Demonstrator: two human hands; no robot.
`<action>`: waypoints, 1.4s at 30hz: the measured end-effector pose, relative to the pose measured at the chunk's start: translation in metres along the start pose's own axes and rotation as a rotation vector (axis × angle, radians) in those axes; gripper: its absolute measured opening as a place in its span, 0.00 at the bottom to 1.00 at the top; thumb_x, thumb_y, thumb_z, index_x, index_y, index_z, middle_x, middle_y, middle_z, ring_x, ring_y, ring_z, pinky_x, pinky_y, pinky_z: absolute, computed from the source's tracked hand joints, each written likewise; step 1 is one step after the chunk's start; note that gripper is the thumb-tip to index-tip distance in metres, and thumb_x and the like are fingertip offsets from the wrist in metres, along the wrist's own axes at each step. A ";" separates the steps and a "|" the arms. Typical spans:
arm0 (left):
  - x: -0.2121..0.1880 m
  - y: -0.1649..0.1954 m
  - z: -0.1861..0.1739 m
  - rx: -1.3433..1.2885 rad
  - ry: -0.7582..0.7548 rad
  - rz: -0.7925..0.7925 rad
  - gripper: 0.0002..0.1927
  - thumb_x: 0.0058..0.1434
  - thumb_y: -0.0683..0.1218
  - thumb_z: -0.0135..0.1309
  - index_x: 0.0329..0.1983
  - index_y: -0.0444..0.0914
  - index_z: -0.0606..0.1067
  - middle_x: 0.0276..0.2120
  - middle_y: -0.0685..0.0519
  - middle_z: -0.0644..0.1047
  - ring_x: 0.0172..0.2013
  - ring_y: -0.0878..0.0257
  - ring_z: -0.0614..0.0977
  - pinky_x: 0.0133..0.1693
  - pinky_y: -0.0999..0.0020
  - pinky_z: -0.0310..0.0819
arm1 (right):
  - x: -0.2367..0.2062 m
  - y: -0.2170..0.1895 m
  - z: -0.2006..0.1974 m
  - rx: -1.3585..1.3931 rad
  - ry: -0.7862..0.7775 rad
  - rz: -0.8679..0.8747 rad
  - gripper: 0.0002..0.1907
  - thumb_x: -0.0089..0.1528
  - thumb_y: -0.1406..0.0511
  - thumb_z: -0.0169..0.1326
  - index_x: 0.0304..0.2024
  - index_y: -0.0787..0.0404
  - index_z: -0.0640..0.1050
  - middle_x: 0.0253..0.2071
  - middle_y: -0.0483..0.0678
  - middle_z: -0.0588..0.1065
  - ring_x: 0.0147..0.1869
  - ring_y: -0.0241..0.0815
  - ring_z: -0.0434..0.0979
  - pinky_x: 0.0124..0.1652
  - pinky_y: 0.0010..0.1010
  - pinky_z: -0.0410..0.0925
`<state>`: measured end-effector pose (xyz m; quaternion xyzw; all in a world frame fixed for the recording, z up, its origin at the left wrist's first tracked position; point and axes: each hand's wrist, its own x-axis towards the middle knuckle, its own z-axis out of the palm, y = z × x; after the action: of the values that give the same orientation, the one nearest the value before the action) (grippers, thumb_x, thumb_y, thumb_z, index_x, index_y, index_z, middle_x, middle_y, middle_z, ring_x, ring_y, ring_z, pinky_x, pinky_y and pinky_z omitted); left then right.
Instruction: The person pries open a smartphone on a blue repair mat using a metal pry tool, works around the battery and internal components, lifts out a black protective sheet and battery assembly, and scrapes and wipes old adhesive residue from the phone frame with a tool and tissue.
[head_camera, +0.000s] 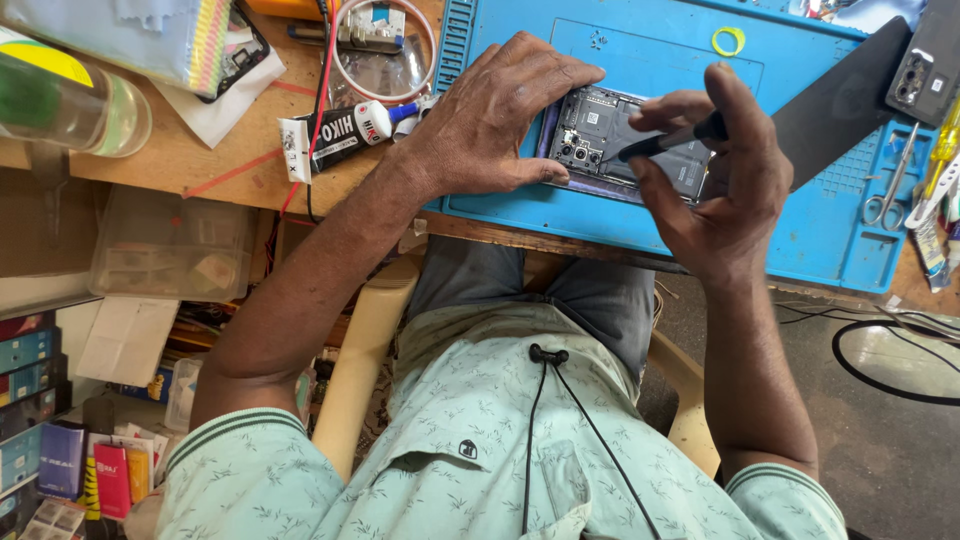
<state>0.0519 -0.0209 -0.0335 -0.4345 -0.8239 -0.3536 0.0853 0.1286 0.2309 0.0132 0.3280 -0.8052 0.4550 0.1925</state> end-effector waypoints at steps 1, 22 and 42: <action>0.000 0.000 0.000 -0.001 0.002 0.000 0.54 0.41 0.60 0.79 0.70 0.41 0.69 0.60 0.49 0.76 0.61 0.52 0.73 0.67 0.53 0.67 | 0.000 0.000 0.001 0.053 0.009 0.019 0.44 0.65 0.84 0.56 0.76 0.53 0.55 0.55 0.59 0.75 0.58 0.52 0.81 0.58 0.39 0.80; 0.004 0.000 -0.014 -0.010 -0.022 0.094 0.44 0.48 0.58 0.79 0.66 0.42 0.73 0.64 0.51 0.72 0.65 0.51 0.70 0.69 0.51 0.65 | -0.007 -0.001 -0.001 0.070 0.077 0.106 0.50 0.68 0.89 0.51 0.78 0.46 0.45 0.57 0.62 0.72 0.59 0.54 0.82 0.58 0.37 0.81; -0.003 -0.003 -0.005 0.038 -0.036 0.002 0.48 0.45 0.58 0.79 0.68 0.43 0.70 0.62 0.50 0.74 0.64 0.51 0.70 0.68 0.50 0.64 | -0.004 -0.003 0.003 -0.044 0.038 0.050 0.49 0.68 0.84 0.60 0.79 0.49 0.51 0.54 0.59 0.76 0.57 0.52 0.83 0.55 0.36 0.81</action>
<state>0.0504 -0.0274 -0.0327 -0.4401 -0.8315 -0.3298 0.0792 0.1333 0.2283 0.0110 0.2948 -0.8191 0.4479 0.2038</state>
